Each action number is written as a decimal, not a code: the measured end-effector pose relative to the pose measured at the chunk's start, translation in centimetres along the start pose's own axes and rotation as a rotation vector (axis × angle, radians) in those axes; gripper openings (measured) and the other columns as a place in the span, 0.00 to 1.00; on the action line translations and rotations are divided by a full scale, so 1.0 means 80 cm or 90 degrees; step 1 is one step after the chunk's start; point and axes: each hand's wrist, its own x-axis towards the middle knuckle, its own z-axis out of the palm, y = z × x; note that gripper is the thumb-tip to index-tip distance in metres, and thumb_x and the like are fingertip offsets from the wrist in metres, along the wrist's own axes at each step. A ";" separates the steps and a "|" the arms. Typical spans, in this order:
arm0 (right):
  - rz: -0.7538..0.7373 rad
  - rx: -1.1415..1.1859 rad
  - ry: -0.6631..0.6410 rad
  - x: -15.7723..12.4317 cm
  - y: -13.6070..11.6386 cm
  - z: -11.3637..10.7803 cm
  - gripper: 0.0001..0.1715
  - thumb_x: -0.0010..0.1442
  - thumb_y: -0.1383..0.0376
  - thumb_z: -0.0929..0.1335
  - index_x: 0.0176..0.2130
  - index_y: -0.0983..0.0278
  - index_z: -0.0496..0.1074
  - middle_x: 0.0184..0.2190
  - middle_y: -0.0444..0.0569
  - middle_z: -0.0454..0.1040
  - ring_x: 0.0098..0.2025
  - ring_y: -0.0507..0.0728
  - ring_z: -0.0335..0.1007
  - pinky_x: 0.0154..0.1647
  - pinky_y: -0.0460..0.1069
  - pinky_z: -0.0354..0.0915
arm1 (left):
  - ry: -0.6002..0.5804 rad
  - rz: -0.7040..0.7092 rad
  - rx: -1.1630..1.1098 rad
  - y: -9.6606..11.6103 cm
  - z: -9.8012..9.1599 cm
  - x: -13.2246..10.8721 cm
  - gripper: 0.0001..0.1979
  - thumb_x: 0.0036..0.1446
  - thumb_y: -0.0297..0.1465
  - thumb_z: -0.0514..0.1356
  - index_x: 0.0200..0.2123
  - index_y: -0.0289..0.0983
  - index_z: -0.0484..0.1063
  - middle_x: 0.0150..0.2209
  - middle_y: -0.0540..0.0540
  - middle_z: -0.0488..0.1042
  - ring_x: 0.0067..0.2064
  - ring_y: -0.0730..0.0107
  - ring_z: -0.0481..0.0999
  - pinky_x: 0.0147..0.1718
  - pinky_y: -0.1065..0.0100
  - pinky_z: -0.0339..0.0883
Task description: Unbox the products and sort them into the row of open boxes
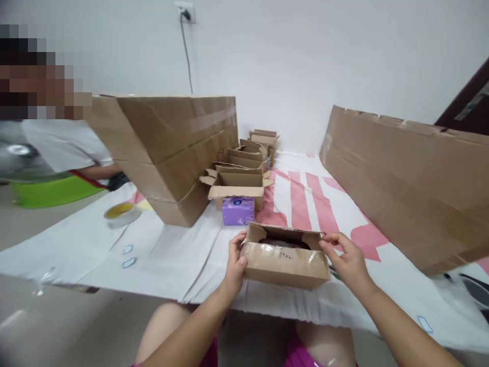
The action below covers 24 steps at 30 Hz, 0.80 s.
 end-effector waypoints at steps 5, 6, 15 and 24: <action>-0.060 -0.071 -0.102 0.011 -0.018 0.003 0.29 0.60 0.48 0.63 0.56 0.58 0.65 0.56 0.54 0.69 0.52 0.64 0.69 0.52 0.59 0.67 | 0.027 -0.018 -0.028 -0.010 0.001 -0.004 0.35 0.49 0.55 0.60 0.54 0.40 0.59 0.59 0.38 0.57 0.61 0.50 0.60 0.56 0.55 0.56; -0.100 -0.100 -0.151 0.015 -0.020 0.005 0.35 0.59 0.47 0.64 0.61 0.58 0.59 0.62 0.55 0.62 0.58 0.66 0.64 0.57 0.61 0.63 | 0.029 -0.030 -0.034 -0.012 -0.001 -0.005 0.37 0.47 0.56 0.61 0.54 0.40 0.59 0.59 0.38 0.58 0.61 0.50 0.59 0.56 0.55 0.56; -0.162 -0.252 -0.448 0.043 -0.022 0.011 0.42 0.59 0.44 0.63 0.65 0.57 0.53 0.67 0.57 0.51 0.67 0.69 0.47 0.63 0.67 0.54 | 0.196 -0.267 -0.049 -0.005 -0.032 0.009 0.20 0.56 0.48 0.56 0.43 0.39 0.65 0.47 0.42 0.69 0.50 0.60 0.70 0.47 0.60 0.62; -0.314 -0.265 -0.291 0.013 -0.088 -0.011 0.17 0.58 0.51 0.68 0.38 0.62 0.72 0.59 0.58 0.65 0.64 0.69 0.54 0.60 0.65 0.58 | 0.083 -0.209 -0.004 0.019 -0.039 0.003 0.21 0.57 0.47 0.56 0.46 0.39 0.68 0.49 0.42 0.69 0.53 0.58 0.67 0.51 0.59 0.60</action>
